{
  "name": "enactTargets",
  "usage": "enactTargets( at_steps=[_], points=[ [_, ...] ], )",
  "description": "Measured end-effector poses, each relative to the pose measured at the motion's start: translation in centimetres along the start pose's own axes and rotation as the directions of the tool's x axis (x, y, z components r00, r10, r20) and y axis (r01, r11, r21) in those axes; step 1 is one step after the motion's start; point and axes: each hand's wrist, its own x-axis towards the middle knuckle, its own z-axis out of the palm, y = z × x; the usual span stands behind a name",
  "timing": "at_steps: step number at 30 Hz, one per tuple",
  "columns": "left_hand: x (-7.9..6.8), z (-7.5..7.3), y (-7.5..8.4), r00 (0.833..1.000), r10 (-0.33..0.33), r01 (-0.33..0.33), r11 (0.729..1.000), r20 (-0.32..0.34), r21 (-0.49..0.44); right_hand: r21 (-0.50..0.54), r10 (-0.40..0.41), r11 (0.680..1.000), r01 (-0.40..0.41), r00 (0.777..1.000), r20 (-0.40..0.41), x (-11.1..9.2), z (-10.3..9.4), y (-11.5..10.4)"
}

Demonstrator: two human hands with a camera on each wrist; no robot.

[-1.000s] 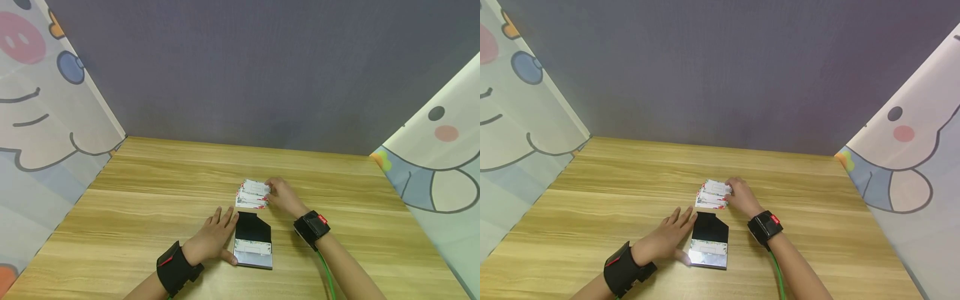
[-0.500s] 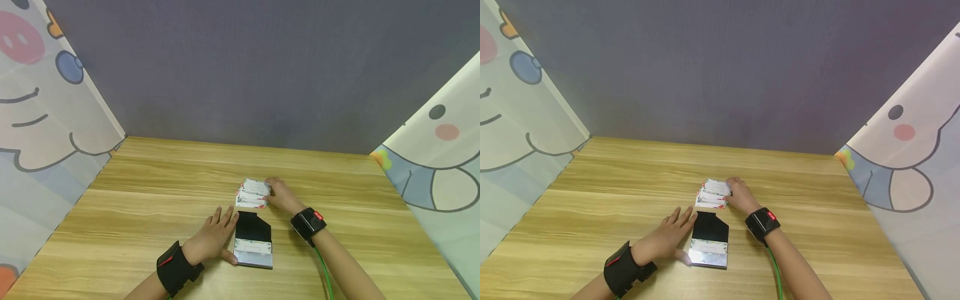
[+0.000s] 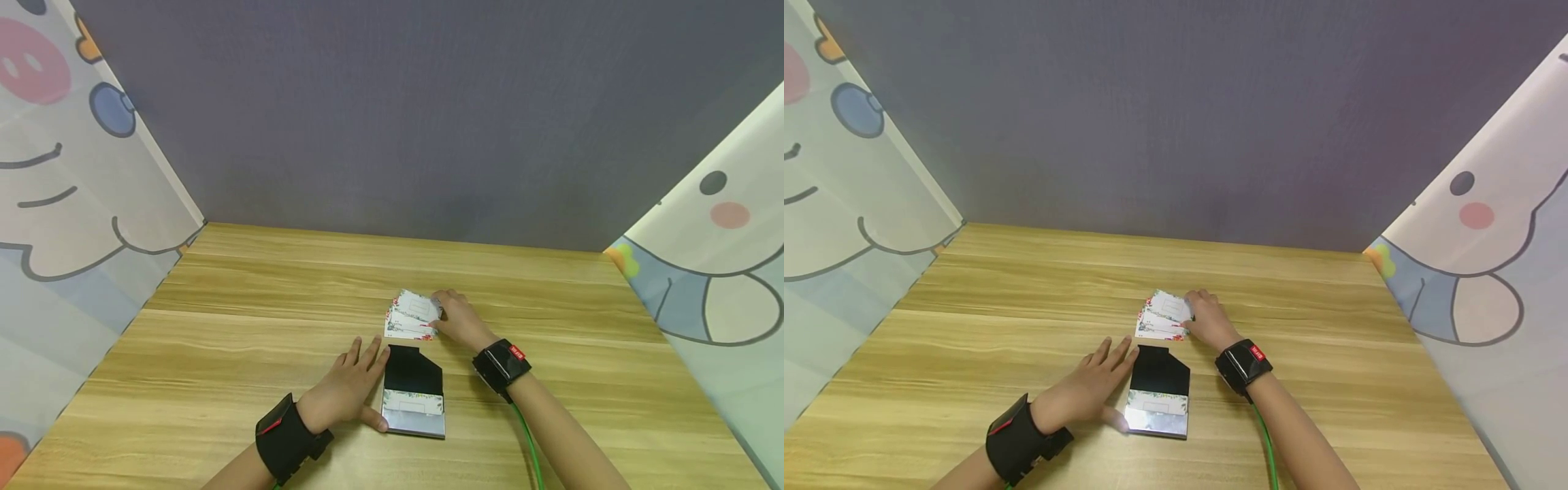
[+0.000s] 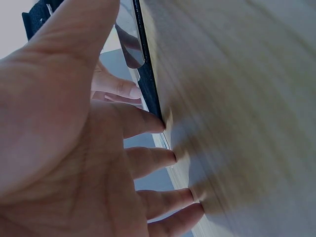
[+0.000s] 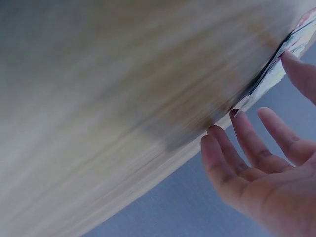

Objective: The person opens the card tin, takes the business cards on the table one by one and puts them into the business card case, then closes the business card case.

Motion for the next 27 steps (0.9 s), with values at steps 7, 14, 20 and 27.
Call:
enactTargets(
  at_steps=[7,14,20,27],
  points=[
    [0.01,0.00,-0.01,1.000,0.004,-0.004,1.000,-0.003,0.009,0.008,0.036,0.999,-0.036,0.999,-0.035,-0.10,0.05,-0.18],
    [0.09,0.16,-0.11,1.000,0.002,-0.001,1.000,-0.001,0.023,0.010,0.042,0.999,-0.041,0.997,-0.069,-0.20,0.03,-0.26],
    [0.09,0.24,-0.16,1.000,0.006,-0.006,1.000,0.001,0.028,0.012,0.025,1.000,-0.024,0.995,-0.097,-0.27,-0.15,-0.28],
    [0.07,0.25,-0.10,1.000,0.007,-0.007,0.999,-0.001,0.034,0.096,0.020,0.995,-0.007,0.991,-0.136,-0.50,-0.47,-0.34]
  ],
)
